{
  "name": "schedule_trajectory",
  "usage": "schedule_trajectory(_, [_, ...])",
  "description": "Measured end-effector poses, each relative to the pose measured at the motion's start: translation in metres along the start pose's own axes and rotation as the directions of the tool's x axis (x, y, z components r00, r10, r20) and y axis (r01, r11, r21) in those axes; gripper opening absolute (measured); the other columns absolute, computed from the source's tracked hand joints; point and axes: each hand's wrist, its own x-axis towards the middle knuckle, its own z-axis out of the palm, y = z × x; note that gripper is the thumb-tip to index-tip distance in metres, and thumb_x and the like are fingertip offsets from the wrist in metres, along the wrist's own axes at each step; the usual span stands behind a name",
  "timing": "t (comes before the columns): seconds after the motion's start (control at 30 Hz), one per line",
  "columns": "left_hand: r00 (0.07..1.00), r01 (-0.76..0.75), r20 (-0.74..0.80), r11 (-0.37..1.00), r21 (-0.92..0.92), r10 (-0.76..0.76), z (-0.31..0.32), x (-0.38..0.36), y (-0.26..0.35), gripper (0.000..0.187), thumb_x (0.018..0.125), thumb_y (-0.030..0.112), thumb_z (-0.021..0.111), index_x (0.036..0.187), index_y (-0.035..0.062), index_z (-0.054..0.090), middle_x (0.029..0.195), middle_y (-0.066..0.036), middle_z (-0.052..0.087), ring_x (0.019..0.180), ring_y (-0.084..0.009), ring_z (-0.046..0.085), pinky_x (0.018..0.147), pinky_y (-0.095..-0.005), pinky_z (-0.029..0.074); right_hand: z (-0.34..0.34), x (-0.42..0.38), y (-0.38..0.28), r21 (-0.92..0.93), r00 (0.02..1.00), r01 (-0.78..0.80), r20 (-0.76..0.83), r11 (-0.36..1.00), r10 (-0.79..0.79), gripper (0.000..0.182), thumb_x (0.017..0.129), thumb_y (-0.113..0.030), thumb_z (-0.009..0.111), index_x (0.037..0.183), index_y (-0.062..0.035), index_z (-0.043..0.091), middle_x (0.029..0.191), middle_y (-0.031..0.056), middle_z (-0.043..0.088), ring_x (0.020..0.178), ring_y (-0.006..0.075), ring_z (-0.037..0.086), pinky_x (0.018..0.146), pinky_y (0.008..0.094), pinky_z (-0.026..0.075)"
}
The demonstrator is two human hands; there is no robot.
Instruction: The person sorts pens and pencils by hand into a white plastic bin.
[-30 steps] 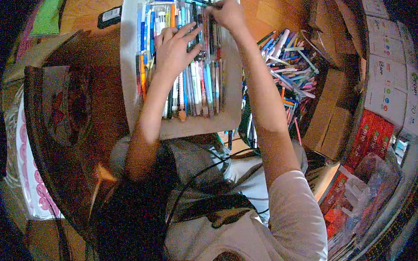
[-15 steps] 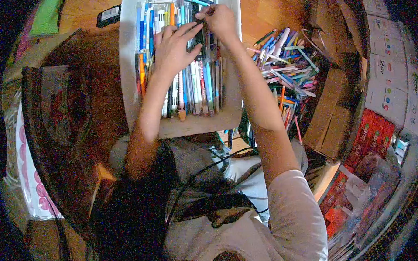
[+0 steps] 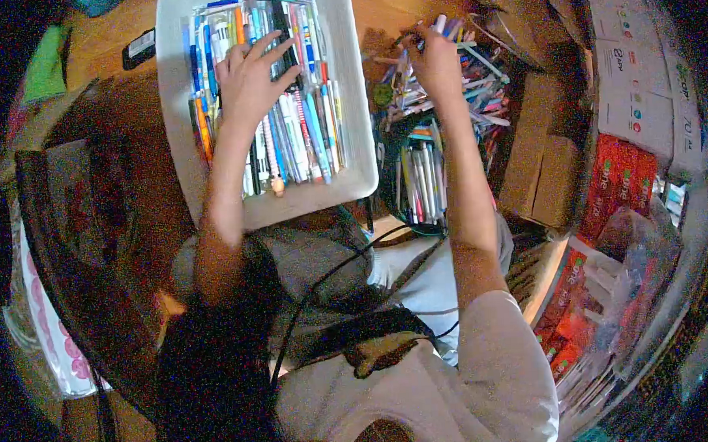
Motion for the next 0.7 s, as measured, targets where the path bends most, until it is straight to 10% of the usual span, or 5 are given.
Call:
schedule_trajectory(0.17, [0.999, 0.001, 0.034, 1.0, -0.032, 0.0, 0.001, 0.0, -0.001, 0.042, 0.074, 0.044, 0.06, 0.113, 0.0298, 0.056, 0.123, 0.007, 0.047, 0.103, -0.0248, 0.044, 0.087, -0.0425, 0.031, 0.002, -0.029, 0.015, -0.302, 0.883, -0.246, 0.321, 0.921, 0.341, 0.038, 0.074, -0.039, 0.063, 0.088, -0.0032, 0.065, 0.075, 0.0185, 0.062, 0.07, 0.0308, 0.062, 0.064, 0.0361, 0.047])
schedule_trajectory(0.5, [0.999, 0.016, 0.031, 0.999, -0.052, -0.014, 0.001, -0.001, -0.001, 0.041, 0.075, 0.043, 0.059, 0.113, 0.0284, 0.057, 0.123, 0.007, 0.049, 0.1, -0.0235, 0.044, 0.085, -0.0388, 0.031, 0.023, -0.041, 0.002, -0.053, 0.96, -0.232, 0.147, 0.971, 0.237, 0.034, 0.072, -0.03, 0.065, 0.083, 0.0017, 0.063, 0.072, 0.0194, 0.062, 0.067, 0.0335, 0.061, 0.059, 0.0387, 0.047])
schedule_trajectory(0.7, [0.999, 0.028, 0.029, 0.998, -0.06, -0.026, 0.0, -0.001, -0.001, 0.04, 0.075, 0.043, 0.06, 0.113, 0.0287, 0.057, 0.123, 0.007, 0.048, 0.102, -0.0241, 0.043, 0.086, -0.0393, 0.031, -0.008, -0.012, -0.015, 0.124, 0.965, -0.25, 0.114, 0.96, 0.237, 0.039, 0.079, -0.038, 0.06, 0.083, 0.0015, 0.063, 0.063, 0.0106, 0.06, 0.057, 0.0145, 0.056, 0.055, 0.0295, 0.043])
